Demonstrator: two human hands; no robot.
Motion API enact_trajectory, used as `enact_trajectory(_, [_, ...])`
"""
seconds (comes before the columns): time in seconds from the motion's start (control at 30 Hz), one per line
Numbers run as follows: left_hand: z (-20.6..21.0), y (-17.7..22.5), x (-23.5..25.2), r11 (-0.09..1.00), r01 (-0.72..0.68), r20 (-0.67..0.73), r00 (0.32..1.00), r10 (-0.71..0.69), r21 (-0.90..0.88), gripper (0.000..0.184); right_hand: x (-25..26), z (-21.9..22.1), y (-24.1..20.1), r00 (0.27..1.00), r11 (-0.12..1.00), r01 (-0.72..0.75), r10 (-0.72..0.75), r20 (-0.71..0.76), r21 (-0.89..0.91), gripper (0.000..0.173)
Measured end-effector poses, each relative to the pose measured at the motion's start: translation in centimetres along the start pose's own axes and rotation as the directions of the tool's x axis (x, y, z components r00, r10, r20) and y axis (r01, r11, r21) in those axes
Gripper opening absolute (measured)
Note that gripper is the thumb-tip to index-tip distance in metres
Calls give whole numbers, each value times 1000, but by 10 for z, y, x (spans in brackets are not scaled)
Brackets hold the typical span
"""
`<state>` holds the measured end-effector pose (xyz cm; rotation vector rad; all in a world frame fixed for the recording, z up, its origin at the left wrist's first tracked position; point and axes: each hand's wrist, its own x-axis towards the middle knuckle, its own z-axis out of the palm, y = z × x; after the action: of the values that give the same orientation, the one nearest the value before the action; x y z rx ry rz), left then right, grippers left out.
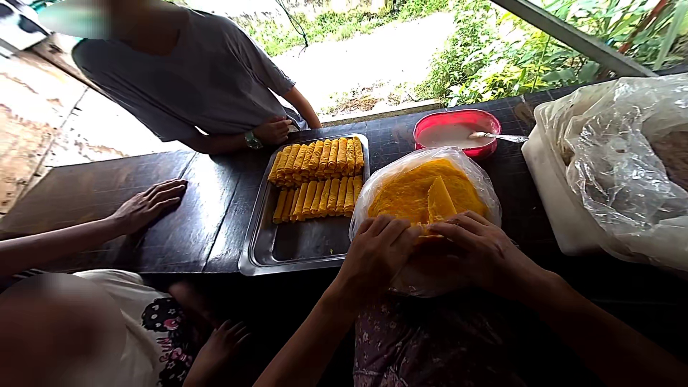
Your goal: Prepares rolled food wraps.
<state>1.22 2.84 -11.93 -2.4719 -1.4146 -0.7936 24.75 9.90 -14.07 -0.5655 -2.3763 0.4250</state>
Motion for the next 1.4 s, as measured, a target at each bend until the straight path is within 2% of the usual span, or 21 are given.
enact_trajectory(0.07, [-4, -7, -18, 999, 21, -82, 996, -17, 43, 26, -3, -3, -2, 999, 999, 26, -25, 30, -37, 44])
enact_trajectory(0.17, [-7, -12, -39, 994, 71, -171, 984, -57, 78, 19, -3, -3, -7, 996, 991, 65, -57, 64, -117, 41])
enact_trajectory(0.33, [-8, -2, -33, 995, 98, -232, 969, -90, 21, 16, 6, 4, -14, 994, 972, 93, -79, 72, -215, 38])
enact_trajectory(0.53, [6, 26, -2, 996, -41, -123, 992, 31, -75, 23, -2, 3, -17, 998, 977, -41, 32, -47, -209, 48])
enact_trajectory(0.63, [14, 30, 3, 995, -86, -69, 994, 84, -40, 26, -11, -3, -10, 993, 988, -38, 20, -116, -152, 31])
enact_trajectory(0.83, [14, 29, 4, 998, -40, -17, 999, 39, -38, 28, -16, -5, 1, 982, 997, -2, -12, -186, -73, 19])
enact_trajectory(0.97, [7, 21, 13, 985, 55, 14, 998, -53, -161, 19, -7, -12, 6, 987, 1000, -6, 4, -160, -12, 15])
enact_trajectory(1.07, [2, 12, 24, 966, 104, 73, 993, -89, -235, 19, 2, -18, 13, 993, 997, -41, 48, -106, 72, 14])
enact_trajectory(1.2, [1, 5, 31, 965, 162, 136, 981, -136, -205, 18, 7, -18, 22, 994, 986, -76, 87, -72, 150, 16])
enact_trajectory(1.4, [1, 1, 37, 957, 236, 179, 962, -206, -169, 16, 13, -15, 24, 974, 969, -200, 213, -78, 146, 14])
